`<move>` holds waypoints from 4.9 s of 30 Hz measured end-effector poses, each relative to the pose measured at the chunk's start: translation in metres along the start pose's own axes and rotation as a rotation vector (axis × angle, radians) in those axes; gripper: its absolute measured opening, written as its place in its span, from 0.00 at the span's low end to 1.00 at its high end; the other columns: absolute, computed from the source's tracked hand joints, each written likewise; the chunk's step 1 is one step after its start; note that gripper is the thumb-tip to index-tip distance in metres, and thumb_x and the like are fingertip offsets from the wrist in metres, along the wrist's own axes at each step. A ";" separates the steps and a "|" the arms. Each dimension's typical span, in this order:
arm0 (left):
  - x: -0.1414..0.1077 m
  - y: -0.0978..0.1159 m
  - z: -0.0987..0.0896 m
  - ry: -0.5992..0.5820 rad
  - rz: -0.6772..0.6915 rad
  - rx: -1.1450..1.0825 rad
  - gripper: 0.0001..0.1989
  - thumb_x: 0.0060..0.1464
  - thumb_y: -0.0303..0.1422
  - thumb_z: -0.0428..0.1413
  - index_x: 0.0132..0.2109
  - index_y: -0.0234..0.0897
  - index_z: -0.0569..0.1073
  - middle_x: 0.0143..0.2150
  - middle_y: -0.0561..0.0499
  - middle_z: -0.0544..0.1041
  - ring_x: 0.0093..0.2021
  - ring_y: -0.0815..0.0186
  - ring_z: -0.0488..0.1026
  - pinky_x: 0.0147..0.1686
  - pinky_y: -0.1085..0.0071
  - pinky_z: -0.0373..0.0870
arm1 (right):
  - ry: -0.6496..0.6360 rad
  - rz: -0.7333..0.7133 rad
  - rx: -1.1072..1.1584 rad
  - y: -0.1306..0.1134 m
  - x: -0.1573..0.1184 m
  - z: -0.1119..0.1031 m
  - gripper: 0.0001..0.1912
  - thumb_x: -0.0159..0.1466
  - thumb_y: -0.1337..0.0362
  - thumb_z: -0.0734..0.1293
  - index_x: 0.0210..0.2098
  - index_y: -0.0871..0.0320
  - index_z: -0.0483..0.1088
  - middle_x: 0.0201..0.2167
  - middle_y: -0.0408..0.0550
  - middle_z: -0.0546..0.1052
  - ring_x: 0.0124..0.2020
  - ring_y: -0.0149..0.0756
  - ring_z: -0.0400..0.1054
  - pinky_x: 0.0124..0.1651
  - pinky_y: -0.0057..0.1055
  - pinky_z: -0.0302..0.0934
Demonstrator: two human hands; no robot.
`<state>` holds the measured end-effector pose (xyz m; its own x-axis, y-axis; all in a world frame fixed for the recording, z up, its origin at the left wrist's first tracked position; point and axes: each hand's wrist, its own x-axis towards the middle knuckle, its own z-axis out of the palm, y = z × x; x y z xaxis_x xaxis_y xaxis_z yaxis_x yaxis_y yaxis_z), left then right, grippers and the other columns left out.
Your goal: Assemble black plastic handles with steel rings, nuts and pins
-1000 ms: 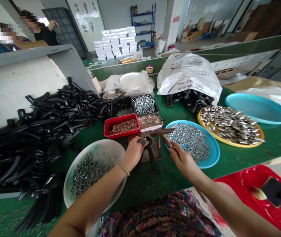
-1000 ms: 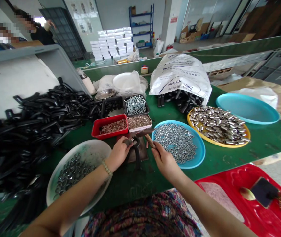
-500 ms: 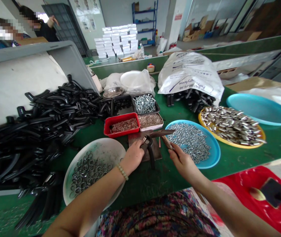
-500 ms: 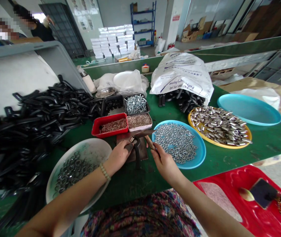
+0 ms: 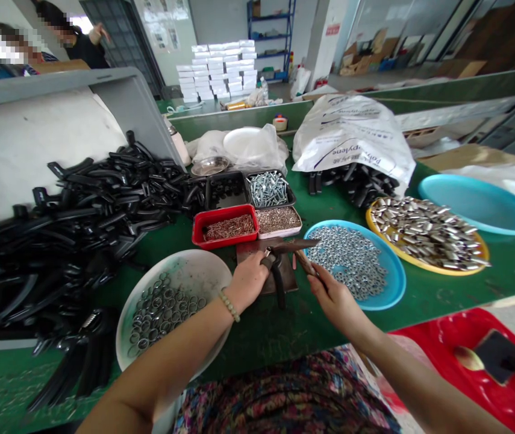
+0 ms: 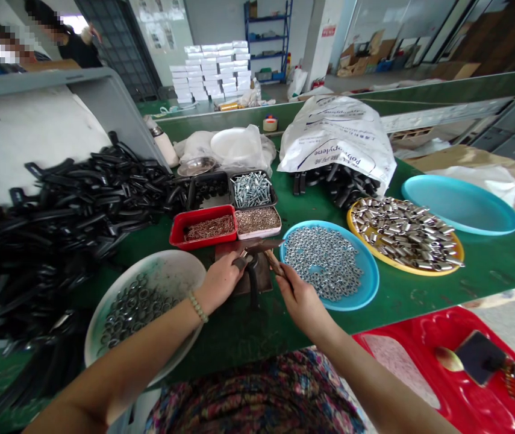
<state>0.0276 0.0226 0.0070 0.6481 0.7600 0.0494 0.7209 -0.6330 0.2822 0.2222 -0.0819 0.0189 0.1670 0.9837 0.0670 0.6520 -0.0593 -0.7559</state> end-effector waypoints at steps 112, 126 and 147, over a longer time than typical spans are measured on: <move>-0.035 -0.006 -0.028 -0.038 -0.653 -2.379 0.08 0.62 0.29 0.48 0.39 0.30 0.70 0.32 0.47 0.77 0.31 0.71 0.76 0.35 0.78 0.73 | -0.525 0.559 1.272 -0.039 0.029 0.044 0.26 0.61 0.46 0.60 0.17 0.57 0.52 0.10 0.32 0.51 0.07 0.18 0.39 0.09 0.20 0.35; -0.098 -0.027 -0.057 0.386 -0.627 -1.555 0.14 0.51 0.36 0.58 0.44 0.35 0.71 0.32 0.51 0.73 0.28 0.72 0.68 0.29 0.78 0.66 | -0.138 -0.126 -0.382 -0.085 0.026 0.005 0.12 0.58 0.53 0.63 0.30 0.56 0.66 0.17 0.46 0.68 0.18 0.35 0.63 0.23 0.30 0.52; -0.272 -0.080 -0.114 0.593 -0.813 -0.428 0.12 0.56 0.34 0.51 0.44 0.36 0.74 0.42 0.44 0.74 0.44 0.58 0.70 0.49 0.65 0.64 | -0.828 -0.305 0.347 -0.154 -0.028 0.108 0.18 0.64 0.56 0.59 0.52 0.53 0.65 0.35 0.47 0.74 0.37 0.39 0.69 0.44 0.35 0.62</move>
<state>-0.2339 -0.1166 0.0804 -0.2871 0.9505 0.1187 0.6603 0.1066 0.7434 0.0375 -0.0821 0.0632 -0.6389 0.7641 -0.0891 0.3023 0.1430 -0.9424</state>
